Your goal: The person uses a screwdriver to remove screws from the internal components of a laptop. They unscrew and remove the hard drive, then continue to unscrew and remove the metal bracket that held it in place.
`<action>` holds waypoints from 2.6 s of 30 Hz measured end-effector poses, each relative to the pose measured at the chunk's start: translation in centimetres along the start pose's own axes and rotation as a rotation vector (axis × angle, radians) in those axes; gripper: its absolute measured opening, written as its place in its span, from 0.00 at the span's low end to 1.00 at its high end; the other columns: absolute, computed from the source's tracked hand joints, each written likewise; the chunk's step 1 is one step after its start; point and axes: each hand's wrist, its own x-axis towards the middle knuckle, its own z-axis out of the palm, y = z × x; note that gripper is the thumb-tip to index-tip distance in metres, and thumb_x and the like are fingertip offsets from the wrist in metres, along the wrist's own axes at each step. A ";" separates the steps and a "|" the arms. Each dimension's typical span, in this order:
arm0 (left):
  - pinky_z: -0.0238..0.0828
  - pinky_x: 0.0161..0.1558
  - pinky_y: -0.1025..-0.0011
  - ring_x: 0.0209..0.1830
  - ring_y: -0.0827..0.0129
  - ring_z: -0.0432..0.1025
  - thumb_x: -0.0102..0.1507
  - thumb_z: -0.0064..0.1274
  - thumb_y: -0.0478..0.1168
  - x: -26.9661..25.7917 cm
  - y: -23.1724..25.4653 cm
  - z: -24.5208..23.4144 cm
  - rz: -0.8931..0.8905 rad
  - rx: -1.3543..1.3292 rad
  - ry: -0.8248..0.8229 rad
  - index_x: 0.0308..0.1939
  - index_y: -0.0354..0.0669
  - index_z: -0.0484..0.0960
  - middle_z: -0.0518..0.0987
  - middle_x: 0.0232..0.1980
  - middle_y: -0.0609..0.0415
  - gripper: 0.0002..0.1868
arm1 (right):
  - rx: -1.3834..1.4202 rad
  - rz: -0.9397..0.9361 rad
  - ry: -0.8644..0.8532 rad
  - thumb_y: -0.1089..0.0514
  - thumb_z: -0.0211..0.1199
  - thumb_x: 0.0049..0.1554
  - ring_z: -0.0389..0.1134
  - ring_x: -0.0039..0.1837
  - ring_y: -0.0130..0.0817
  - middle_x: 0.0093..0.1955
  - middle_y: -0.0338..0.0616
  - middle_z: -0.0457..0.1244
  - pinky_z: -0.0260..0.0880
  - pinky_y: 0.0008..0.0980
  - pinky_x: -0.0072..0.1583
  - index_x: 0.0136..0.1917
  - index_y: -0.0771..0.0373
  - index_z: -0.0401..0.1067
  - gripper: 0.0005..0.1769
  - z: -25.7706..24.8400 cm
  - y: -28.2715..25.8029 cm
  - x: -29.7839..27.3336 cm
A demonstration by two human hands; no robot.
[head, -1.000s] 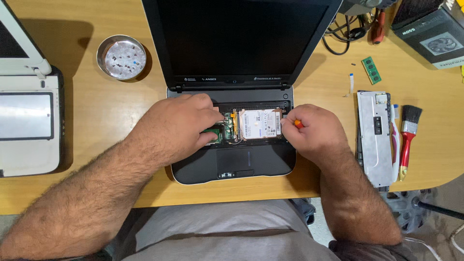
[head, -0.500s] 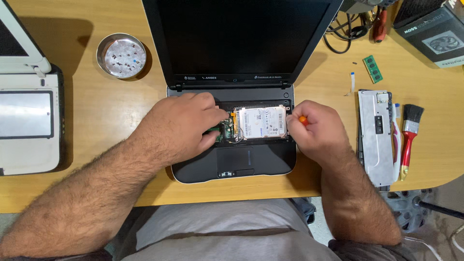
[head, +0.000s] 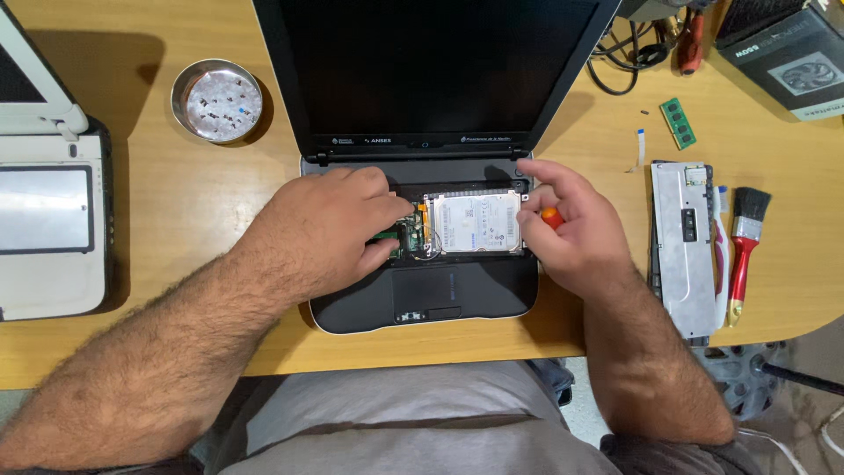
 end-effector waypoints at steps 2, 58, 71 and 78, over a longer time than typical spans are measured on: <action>0.74 0.31 0.55 0.43 0.58 0.74 0.57 0.63 0.54 0.0 0.0 0.0 0.002 -0.009 -0.004 0.51 0.59 0.80 0.75 0.44 0.60 0.19 | 0.013 0.057 -0.006 0.65 0.57 0.57 0.63 0.39 0.23 0.42 0.33 0.64 0.66 0.23 0.45 0.69 0.58 0.71 0.25 0.1 -0.7 -0.1; 0.76 0.33 0.66 0.36 0.60 0.78 0.69 0.51 0.43 0.3 -0.1 -0.8 0.007 -0.164 0.097 0.40 0.48 0.84 0.77 0.34 0.55 0.08 | -0.002 -0.600 0.137 0.81 0.56 0.55 0.67 0.44 0.45 0.49 0.60 0.62 0.70 0.34 0.45 0.56 0.79 0.72 0.15 -0.9 -0.7 -0.2; 0.76 0.36 0.61 0.37 0.59 0.76 0.67 0.54 0.44 -0.6 -1.1 -0.6 0.097 -0.181 0.075 0.38 0.49 0.84 0.74 0.34 0.56 0.07 | -0.211 -1.130 -0.091 0.71 0.71 0.49 0.68 0.31 0.41 0.42 0.49 0.68 0.70 0.35 0.31 0.35 0.64 0.76 0.07 2.9 -7.0 -1.2; 0.75 0.39 0.58 0.38 0.55 0.76 0.65 0.57 0.46 -0.8 -1.0 -1.3 0.109 -0.172 0.010 0.40 0.50 0.86 0.75 0.36 0.53 0.07 | -0.168 -1.097 -0.225 0.71 0.64 0.49 0.64 0.31 0.34 0.44 0.49 0.64 0.72 0.35 0.33 0.44 0.63 0.74 0.10 5.6 -5.0 0.3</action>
